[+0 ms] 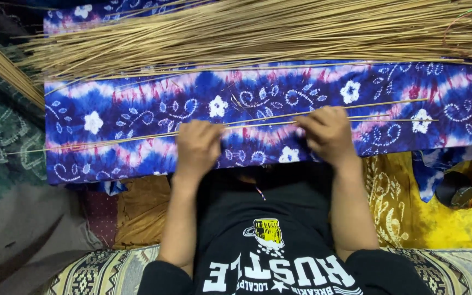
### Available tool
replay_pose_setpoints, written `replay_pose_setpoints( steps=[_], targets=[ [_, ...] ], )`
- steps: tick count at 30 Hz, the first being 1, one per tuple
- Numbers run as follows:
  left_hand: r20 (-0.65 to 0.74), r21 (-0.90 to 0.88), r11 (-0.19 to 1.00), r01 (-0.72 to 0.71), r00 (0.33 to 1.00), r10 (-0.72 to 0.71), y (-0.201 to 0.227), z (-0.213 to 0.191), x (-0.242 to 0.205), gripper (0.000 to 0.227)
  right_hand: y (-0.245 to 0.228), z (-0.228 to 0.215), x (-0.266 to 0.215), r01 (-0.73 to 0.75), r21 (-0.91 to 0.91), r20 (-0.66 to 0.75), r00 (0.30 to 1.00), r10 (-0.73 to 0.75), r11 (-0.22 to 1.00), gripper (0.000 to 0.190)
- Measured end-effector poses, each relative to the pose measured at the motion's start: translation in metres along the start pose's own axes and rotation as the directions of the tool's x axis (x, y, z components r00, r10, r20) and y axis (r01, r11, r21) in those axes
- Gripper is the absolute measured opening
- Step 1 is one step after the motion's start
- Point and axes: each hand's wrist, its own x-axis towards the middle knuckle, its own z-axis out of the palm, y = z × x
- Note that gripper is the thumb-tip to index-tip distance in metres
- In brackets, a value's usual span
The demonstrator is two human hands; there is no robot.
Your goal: Sorting and aligning thin bamboo sticks on a patterned cloth surface.
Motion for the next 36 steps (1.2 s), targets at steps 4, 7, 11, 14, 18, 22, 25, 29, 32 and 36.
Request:
replay_pose_setpoints(
  steps=[4,7,11,14,18,22,25,29,32,36],
  targets=[
    [-0.028,0.159,0.984,0.082,0.996,-0.079,-0.032,-0.034,-0.009,0.005,0.018,-0.026,-0.006,-0.095,-0.142,-0.05,0.995,0.089,0.985,0.016],
    [-0.04,0.056,0.998,0.032,0.999,-0.03,-0.006,-0.017,0.007,0.005,-0.002,-0.009,0.007,-0.05,-0.084,-0.064,0.997,0.044,0.995,0.015],
    [-0.049,0.004,0.999,-0.05,0.998,0.05,0.034,0.033,0.009,0.006,-0.043,0.02,0.022,0.009,0.028,-0.029,1.0,-0.008,1.0,0.021],
    [-0.031,-0.01,0.996,-0.093,0.995,0.093,0.031,0.03,0.01,0.005,-0.04,0.014,0.025,0.049,0.023,-0.06,0.997,-0.047,0.999,0.013],
    [-0.003,0.035,0.999,0.024,1.0,-0.024,-0.013,-0.01,-0.005,0.007,0.007,-0.008,-0.006,-0.03,-0.044,-0.033,0.999,0.029,0.999,0.016],
    [0.018,0.084,0.995,0.057,0.998,-0.059,-0.021,-0.024,-0.004,0.005,0.008,-0.01,-0.013,-0.112,-0.065,-0.045,0.993,0.109,0.992,0.016],
    [-0.002,0.009,1.0,-0.012,1.0,0.012,0.019,0.021,0.003,0.012,-0.024,0.02,0.005,-0.028,-0.027,-0.044,0.999,0.026,0.999,0.021],
    [0.011,0.035,0.995,-0.09,0.996,0.09,0.037,0.039,0.01,0.005,-0.041,0.016,0.024,0.024,0.026,-0.073,0.997,-0.022,0.999,0.019],
    [0.008,0.004,0.999,-0.047,0.999,0.047,0.013,0.021,0.002,0.003,-0.007,-0.006,0.003,0.02,-0.009,-0.066,0.998,-0.02,1.0,0.025],
    [-0.001,0.095,0.995,0.031,1.0,-0.031,-0.002,-0.02,0.008,0.004,0.021,-0.031,-0.01,-0.073,-0.099,-0.081,0.995,0.065,0.992,0.015]
  ],
)
